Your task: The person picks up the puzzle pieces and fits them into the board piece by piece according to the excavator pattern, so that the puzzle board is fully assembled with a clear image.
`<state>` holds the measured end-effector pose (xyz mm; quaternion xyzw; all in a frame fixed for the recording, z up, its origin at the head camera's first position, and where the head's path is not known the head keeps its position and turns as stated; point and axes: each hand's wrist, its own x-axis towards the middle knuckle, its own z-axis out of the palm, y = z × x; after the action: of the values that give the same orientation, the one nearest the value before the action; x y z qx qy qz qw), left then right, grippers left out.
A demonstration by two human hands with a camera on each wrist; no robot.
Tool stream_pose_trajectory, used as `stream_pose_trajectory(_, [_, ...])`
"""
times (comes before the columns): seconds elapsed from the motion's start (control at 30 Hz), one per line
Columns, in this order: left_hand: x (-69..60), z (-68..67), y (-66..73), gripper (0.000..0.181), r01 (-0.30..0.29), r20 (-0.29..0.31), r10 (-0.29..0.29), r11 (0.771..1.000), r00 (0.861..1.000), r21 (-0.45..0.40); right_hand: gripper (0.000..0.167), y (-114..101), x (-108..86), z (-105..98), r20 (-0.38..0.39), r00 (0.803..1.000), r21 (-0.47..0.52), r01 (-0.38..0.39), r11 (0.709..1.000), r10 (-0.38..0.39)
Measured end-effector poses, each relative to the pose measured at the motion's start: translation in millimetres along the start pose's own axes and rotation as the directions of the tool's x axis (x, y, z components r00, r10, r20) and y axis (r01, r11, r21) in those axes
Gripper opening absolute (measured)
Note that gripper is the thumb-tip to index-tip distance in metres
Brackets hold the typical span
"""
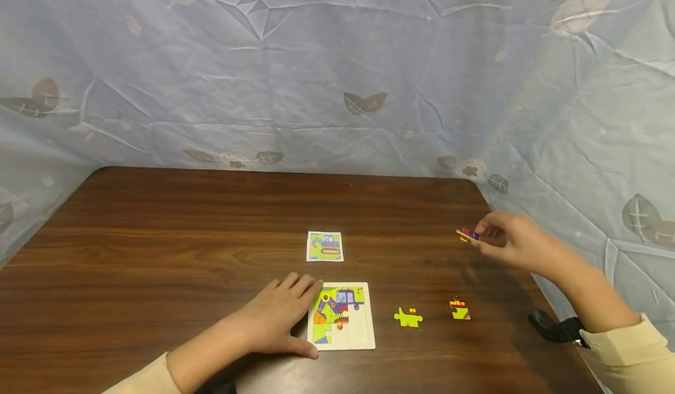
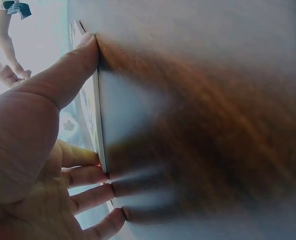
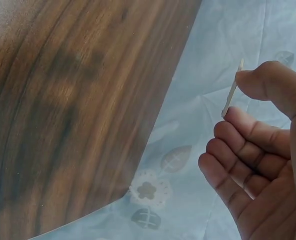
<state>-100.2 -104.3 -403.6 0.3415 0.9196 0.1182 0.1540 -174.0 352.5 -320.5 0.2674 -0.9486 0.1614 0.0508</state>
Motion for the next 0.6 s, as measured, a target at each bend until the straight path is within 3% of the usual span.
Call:
stream_pose_trajectory(0.23, [-0.3,-1.3,1.3,0.114,0.012,0.004,-0.012,1.000,1.000,-0.011,0.024,-4.7,1.1,8.4,-0.050,0.995,-0.049,0.089,0.995,-0.091])
stream_pose_trajectory(0.6, [-0.7,-2.0,1.8,0.114,0.011,-0.002,-0.011,1.000,1.000,-0.001,0.021,-55.9,6.4,29.4,0.044,0.986,-0.006,0.160,0.987,-0.160])
